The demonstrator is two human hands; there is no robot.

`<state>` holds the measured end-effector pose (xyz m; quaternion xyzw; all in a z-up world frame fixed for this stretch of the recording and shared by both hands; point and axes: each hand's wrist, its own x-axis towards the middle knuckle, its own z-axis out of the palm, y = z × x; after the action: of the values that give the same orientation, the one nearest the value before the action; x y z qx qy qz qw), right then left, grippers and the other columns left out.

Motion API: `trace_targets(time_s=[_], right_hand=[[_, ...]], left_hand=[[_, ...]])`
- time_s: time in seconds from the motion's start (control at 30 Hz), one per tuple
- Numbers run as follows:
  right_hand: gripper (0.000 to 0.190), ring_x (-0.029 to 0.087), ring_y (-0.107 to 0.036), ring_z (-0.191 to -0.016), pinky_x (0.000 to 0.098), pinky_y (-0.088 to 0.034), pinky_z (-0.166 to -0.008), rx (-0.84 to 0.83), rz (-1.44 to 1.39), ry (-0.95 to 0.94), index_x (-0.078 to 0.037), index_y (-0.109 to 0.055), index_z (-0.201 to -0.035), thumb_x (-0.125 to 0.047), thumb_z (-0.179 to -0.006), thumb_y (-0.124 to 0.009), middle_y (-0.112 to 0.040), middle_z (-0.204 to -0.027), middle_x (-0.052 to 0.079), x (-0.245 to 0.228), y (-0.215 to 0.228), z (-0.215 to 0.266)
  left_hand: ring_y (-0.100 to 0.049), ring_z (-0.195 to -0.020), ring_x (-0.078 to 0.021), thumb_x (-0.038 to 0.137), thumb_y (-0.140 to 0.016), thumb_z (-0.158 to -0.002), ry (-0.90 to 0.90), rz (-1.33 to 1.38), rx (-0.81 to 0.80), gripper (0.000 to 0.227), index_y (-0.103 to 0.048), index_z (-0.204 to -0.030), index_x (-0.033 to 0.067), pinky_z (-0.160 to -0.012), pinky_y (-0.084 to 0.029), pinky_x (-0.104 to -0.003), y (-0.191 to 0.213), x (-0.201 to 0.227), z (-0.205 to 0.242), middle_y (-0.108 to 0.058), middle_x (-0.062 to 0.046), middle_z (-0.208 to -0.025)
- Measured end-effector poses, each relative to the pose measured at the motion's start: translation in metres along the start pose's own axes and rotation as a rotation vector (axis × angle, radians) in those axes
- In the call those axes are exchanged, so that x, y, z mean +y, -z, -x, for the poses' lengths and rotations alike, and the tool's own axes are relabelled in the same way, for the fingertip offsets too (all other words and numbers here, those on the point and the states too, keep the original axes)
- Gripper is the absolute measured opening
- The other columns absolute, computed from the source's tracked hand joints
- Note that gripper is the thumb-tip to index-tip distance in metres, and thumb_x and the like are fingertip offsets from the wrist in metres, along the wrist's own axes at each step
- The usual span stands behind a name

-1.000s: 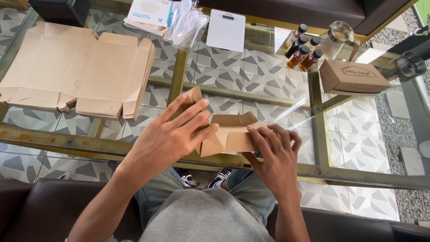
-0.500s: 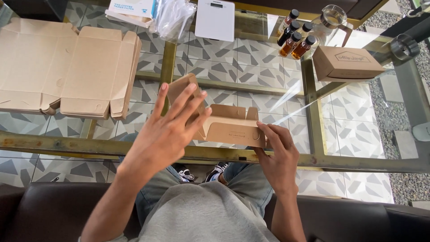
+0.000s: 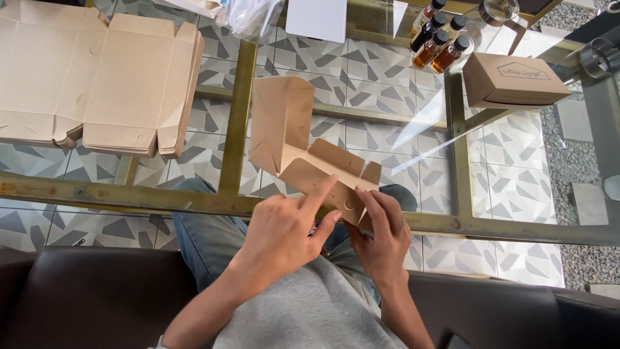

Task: Assembling a cardboard box by folding and tucking tabs.

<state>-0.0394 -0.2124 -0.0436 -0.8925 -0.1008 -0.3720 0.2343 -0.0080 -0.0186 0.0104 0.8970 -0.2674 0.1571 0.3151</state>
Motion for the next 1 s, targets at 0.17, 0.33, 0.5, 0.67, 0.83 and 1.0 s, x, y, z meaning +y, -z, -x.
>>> trace_targets(time_s=[0.17, 0.33, 0.5, 0.67, 0.83, 1.0], right_hand=[[0.042, 0.024, -0.071, -0.079, 0.0326, -0.058, -0.068, 0.102, 0.031, 0.078, -0.009, -0.079, -0.116, -0.002, -0.075, -0.088, -0.07, -0.099, 0.005, -0.006, -0.009, 0.013], [0.043, 0.025, -0.071, -0.075, 0.0367, -0.057, -0.062, 0.039, -0.033, 0.108, -0.004, -0.077, -0.119, 0.008, -0.077, -0.081, -0.07, -0.102, 0.01, -0.018, -0.013, 0.015], [0.048, 0.037, -0.072, -0.102, 0.0423, -0.057, -0.076, -0.106, -0.085, 0.185, -0.002, -0.068, -0.131, 0.01, -0.085, -0.072, -0.066, -0.125, 0.022, -0.01, -0.029, 0.008], [0.044, 0.041, -0.065, -0.115, 0.0492, -0.053, -0.086, -0.204, 0.032, 0.163, -0.004, -0.065, -0.135, -0.012, -0.092, -0.075, -0.061, -0.135, 0.022, 0.002, -0.047, 0.019], [0.037, 0.035, -0.064, -0.109, 0.0414, -0.049, -0.081, -0.293, 0.067, 0.033, -0.007, -0.069, -0.131, -0.024, -0.098, -0.072, -0.065, -0.119, 0.012, 0.003, -0.052, 0.026], [0.041, 0.04, -0.073, -0.095, 0.0429, -0.057, -0.078, -0.462, -0.239, -0.359, -0.002, -0.068, -0.137, -0.007, -0.096, -0.069, -0.075, -0.107, 0.02, 0.008, -0.049, 0.033]], left_hand=[[-0.068, -0.044, -0.0327, 0.036, -0.053, -0.099, 0.209, 0.316, -0.163, 0.054, -0.056, -0.143, 0.0053, -0.043, -0.051, -0.042, 0.02, 0.011, -0.008, -0.071, -0.011, -0.057], [-0.069, -0.047, -0.0338, 0.04, -0.046, -0.1, 0.336, 0.465, -0.233, 0.05, -0.051, -0.136, 0.0053, -0.046, -0.051, -0.041, 0.008, -0.004, -0.007, -0.071, -0.011, -0.057], [-0.075, -0.075, -0.0346, 0.039, -0.052, -0.103, 0.429, 0.668, -0.219, 0.04, -0.038, -0.128, 0.0114, -0.063, -0.055, -0.043, -0.029, -0.031, -0.006, -0.076, -0.019, -0.087], [-0.074, -0.092, -0.0338, 0.027, -0.052, -0.103, 0.494, 0.777, -0.256, 0.041, -0.034, -0.138, 0.0148, -0.076, -0.057, -0.044, -0.063, -0.064, 0.008, -0.073, -0.024, -0.106], [-0.075, -0.1, -0.0438, 0.013, -0.053, -0.101, 0.515, 0.769, -0.181, 0.057, -0.032, -0.154, 0.0063, -0.092, -0.058, -0.053, -0.046, -0.053, 0.002, -0.075, -0.03, -0.1], [-0.077, -0.093, -0.0392, 0.014, -0.065, -0.093, 0.682, 0.708, -0.035, 0.066, -0.04, -0.153, 0.0032, -0.087, -0.063, -0.044, -0.054, -0.063, 0.01, -0.075, -0.032, -0.1]])
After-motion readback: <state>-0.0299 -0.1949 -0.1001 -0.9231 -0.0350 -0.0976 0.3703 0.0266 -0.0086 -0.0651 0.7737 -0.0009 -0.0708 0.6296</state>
